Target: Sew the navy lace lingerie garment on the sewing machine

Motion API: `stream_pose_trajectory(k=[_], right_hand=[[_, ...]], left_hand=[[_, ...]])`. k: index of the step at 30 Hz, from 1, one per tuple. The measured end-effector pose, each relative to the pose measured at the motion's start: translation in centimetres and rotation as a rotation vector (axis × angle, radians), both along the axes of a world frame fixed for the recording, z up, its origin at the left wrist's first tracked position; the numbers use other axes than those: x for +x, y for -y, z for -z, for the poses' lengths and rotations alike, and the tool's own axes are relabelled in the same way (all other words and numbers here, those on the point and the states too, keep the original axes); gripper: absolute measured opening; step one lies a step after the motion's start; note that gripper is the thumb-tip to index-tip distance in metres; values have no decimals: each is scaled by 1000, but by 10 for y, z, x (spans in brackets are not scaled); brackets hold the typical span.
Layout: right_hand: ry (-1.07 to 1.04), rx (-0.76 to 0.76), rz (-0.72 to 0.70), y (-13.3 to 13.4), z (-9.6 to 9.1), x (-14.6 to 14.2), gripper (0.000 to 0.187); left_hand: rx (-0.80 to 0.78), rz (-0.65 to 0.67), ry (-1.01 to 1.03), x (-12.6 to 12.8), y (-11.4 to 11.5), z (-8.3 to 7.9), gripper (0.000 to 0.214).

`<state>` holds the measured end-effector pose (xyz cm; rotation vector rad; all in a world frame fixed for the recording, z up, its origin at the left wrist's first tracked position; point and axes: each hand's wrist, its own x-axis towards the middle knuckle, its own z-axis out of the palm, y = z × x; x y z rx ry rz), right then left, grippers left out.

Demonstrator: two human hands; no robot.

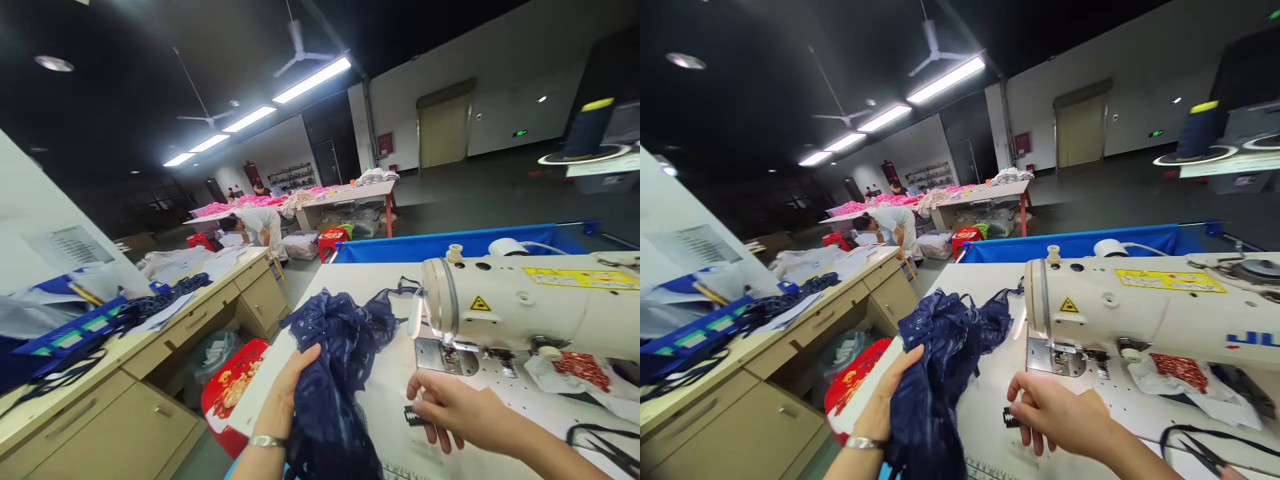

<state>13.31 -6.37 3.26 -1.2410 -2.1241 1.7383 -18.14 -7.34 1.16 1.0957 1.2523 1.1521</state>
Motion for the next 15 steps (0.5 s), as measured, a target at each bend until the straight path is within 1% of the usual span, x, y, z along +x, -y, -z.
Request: stream_pose_trajectory(k=[2, 3, 4, 5, 7, 9, 11, 13, 14, 15], right_hand=[[139, 181, 23, 12, -7, 26, 10], [231, 304, 50, 17, -10, 41, 15], [337, 424, 90, 22, -13, 56, 19], [450, 532, 137, 25, -14, 73, 22], [671, 697, 243, 31, -9, 107, 21], [856, 854, 327, 34, 3, 138, 18], [999, 997, 397, 38, 17, 163, 18], [1070, 1073, 484, 44, 23, 178, 23], [1037, 1061, 513, 48, 20, 181, 26], [964, 1029, 520, 52, 13, 183, 26]], left_hand=[[-78, 151, 64, 12, -13, -14, 57], [-114, 200, 27, 18, -20, -19, 57], [-100, 209, -51, 24, -29, -20, 57], [-53, 188, -143, 30, -37, -19, 57], [65, 74, -339, 41, -52, -10, 59], [78, -64, -510, 51, -61, 2, 64], [41, -136, -593, 57, -64, 9, 70], [25, -121, -589, 57, -63, 10, 73], [17, -104, -573, 55, -60, 10, 72], [5, -92, -552, 52, -58, 9, 70]])
